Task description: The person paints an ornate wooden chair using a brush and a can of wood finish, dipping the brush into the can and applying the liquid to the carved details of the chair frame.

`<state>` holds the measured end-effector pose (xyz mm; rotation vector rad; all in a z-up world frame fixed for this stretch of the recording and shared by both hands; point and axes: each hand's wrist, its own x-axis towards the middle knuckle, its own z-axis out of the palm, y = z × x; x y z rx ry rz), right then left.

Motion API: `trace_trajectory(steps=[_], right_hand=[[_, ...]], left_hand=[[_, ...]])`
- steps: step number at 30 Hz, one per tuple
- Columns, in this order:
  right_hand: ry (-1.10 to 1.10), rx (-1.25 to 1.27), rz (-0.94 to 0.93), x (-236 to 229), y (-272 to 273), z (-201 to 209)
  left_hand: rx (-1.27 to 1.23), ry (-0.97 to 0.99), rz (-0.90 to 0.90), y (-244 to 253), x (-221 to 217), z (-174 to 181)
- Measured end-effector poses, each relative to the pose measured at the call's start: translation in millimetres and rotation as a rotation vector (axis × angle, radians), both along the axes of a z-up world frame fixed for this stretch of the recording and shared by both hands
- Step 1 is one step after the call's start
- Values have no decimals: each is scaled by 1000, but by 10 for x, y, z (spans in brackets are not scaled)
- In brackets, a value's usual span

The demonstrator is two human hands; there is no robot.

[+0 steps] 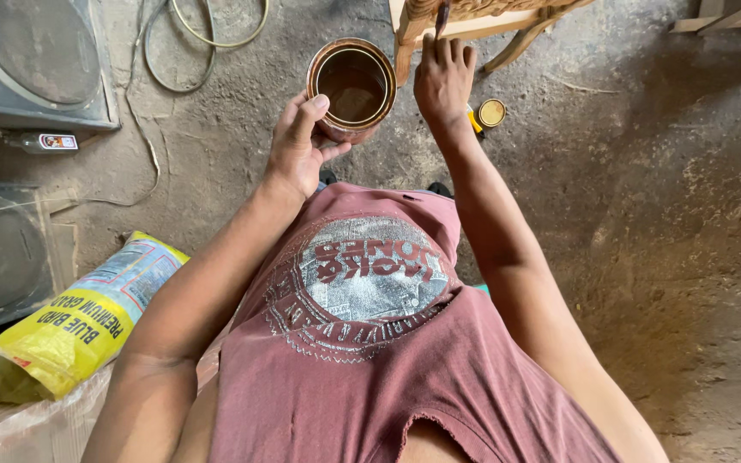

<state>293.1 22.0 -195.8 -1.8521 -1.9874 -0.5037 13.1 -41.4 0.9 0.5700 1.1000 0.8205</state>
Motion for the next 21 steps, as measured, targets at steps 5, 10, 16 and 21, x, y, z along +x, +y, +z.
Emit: trace_trajectory(steps=[5, 10, 16, 21], right_hand=[[159, 35, -85, -69, -109, 80], [272, -33, -145, -112, -120, 178], [110, -2, 13, -105, 1, 42], [-48, -59, 3, -155, 111, -105]], left_hand=[[20, -12, -2, 49, 7, -86], [10, -20, 0, 92, 52, -106], [17, -14, -26, 88, 13, -51], [41, 39, -24, 119, 0, -61]])
